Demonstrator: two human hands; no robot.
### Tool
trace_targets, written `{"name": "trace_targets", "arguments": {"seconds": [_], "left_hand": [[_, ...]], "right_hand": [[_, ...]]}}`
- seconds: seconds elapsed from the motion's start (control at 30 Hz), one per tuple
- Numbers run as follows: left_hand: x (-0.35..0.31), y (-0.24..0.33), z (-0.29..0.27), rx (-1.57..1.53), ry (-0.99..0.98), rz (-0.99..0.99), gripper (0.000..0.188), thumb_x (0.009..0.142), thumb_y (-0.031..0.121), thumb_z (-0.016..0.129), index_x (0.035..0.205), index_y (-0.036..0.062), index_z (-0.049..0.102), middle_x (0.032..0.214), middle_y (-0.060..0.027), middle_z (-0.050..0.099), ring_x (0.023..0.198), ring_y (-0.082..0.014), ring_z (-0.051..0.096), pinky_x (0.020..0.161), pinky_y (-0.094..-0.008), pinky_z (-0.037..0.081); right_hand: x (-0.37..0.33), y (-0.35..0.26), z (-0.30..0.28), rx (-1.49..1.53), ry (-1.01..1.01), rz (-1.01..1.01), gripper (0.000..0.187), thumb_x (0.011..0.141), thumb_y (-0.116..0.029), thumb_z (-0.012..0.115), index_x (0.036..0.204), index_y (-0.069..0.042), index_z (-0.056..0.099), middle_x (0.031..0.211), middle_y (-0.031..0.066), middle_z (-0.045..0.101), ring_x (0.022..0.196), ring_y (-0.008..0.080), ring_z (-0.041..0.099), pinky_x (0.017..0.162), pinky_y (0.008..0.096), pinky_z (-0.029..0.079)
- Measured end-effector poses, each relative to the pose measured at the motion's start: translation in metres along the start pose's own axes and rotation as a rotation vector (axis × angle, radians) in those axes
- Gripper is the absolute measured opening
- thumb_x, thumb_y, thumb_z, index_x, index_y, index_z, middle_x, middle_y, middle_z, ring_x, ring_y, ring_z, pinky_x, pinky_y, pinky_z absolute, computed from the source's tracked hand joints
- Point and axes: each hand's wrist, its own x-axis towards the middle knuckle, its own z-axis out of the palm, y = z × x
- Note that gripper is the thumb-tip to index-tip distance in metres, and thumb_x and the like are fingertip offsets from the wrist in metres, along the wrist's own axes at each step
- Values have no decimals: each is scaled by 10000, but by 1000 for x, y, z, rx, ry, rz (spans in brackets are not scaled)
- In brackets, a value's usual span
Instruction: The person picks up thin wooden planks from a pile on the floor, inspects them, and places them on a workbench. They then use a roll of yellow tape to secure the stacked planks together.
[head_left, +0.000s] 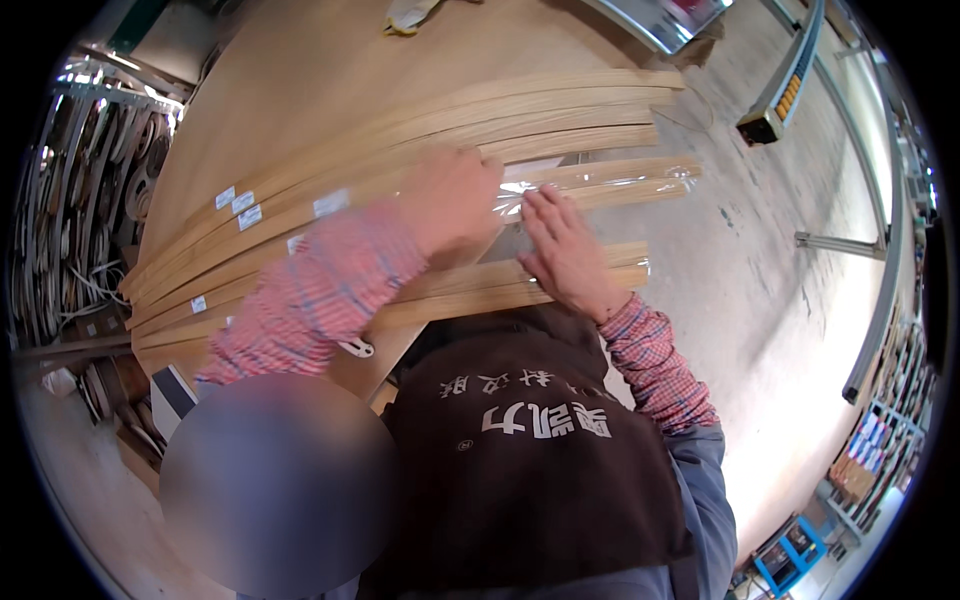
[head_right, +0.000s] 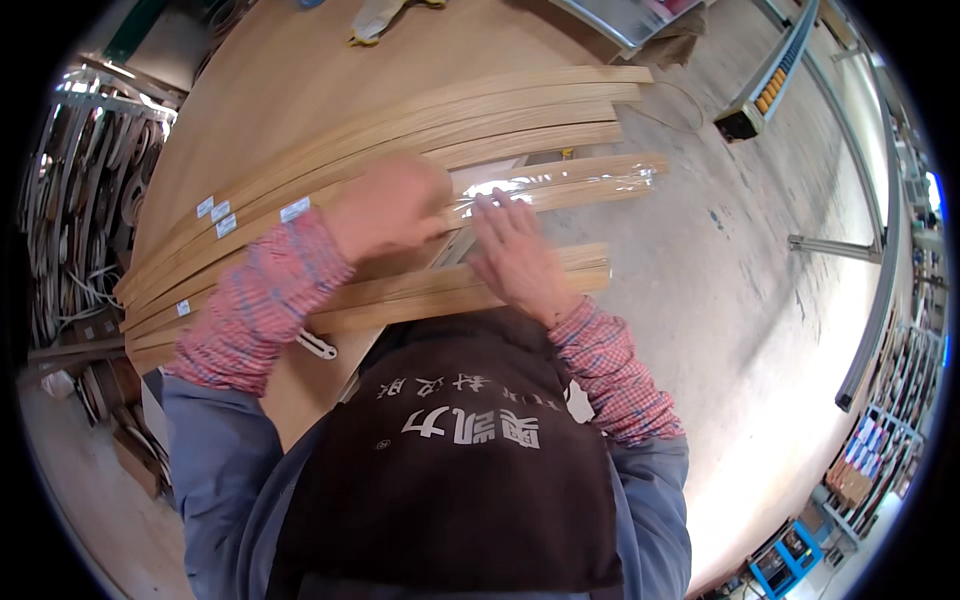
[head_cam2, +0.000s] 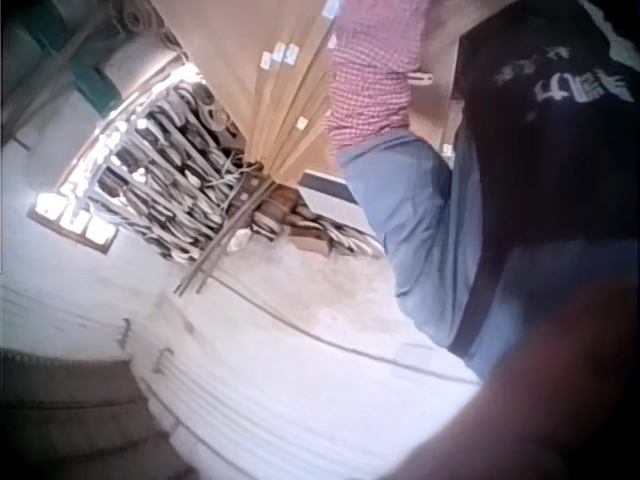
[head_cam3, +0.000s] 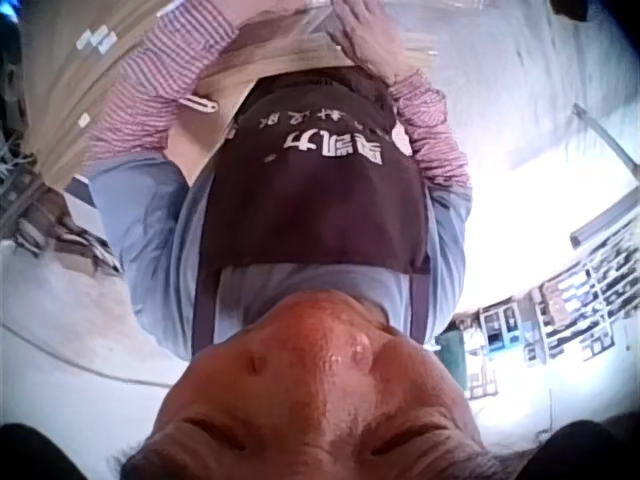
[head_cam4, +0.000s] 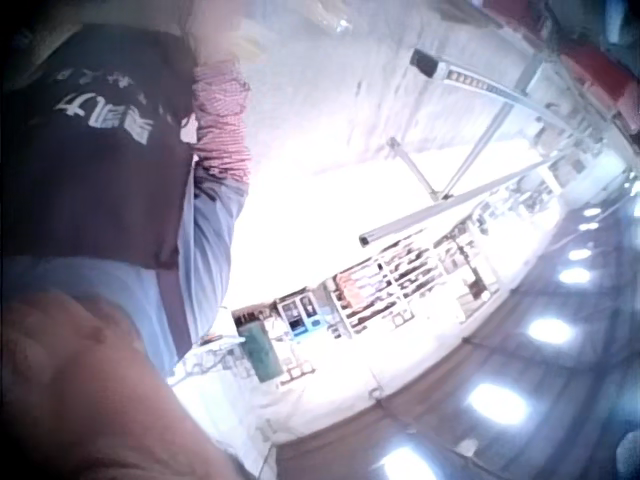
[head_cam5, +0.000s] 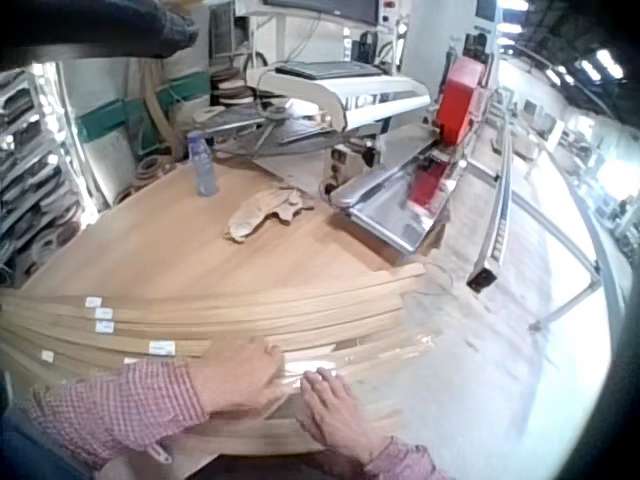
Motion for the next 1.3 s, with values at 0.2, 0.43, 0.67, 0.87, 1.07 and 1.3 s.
{"name": "trace_targets", "arguments": {"seconds": [0.2, 0.43, 0.67, 0.87, 1.07, 1.3], "left_hand": [[-39, -61, -41, -366, -263, -50, 506, 946, 428, 604, 1183, -17, 639, 1091, -241, 674, 1012, -397, 638, 884, -441, 510], [-71, -88, -34, -646, -291, 38, 465, 970, 311, 608, 1296, -20, 582, 1155, -187, 649, 1034, -293, 626, 929, -397, 490], [-128, -144, -45, -620, -426, -147, 472, 953, 242, 618, 1345, -16, 560, 1142, -155, 638, 939, -215, 632, 820, -354, 539], [-138, -171, -6, -613, -245, 5, 457, 931, 221, 617, 1313, -28, 584, 1072, -147, 637, 698, -183, 650, 575, -324, 534], [-112, -134, -35, -578, -473, -150, 446, 935, 234, 580, 1288, -37, 603, 1098, -176, 646, 622, -233, 667, 596, -369, 571], [-95, -125, -40, -432, -622, -187, 469, 920, 265, 596, 1278, -38, 610, 1134, -198, 649, 639, -253, 696, 534, -380, 582]], "right_hand": [[37, -57, 30, -29, -4, -10, 667, 887, -268, 708, 1404, 78, 469, 1460, 248, 456, 1406, 450, 384, 1167, 549, 343], [43, -81, 37, 19, -29, 14, 691, 895, -335, 687, 1409, 76, 476, 1501, 219, 442, 1433, 413, 370, 1181, 534, 324], [46, -80, 34, -5, -80, 9, 684, 939, -299, 674, 1480, 27, 411, 1515, 195, 421, 1445, 398, 352, 1183, 541, 313], [57, -86, 30, -110, -96, -12, 663, 929, -368, 668, 1429, 25, 479, 1462, 190, 477, 1408, 401, 387, 1153, 533, 345], [80, -134, 59, -58, -105, -94, 633, 937, -394, 648, 1390, 30, 522, 1439, 214, 488, 1414, 421, 375, 1165, 558, 321], [81, -129, 62, -52, -65, -109, 622, 901, -332, 685, 1399, -2, 513, 1429, 191, 496, 1398, 367, 406, 1139, 516, 360]]}}
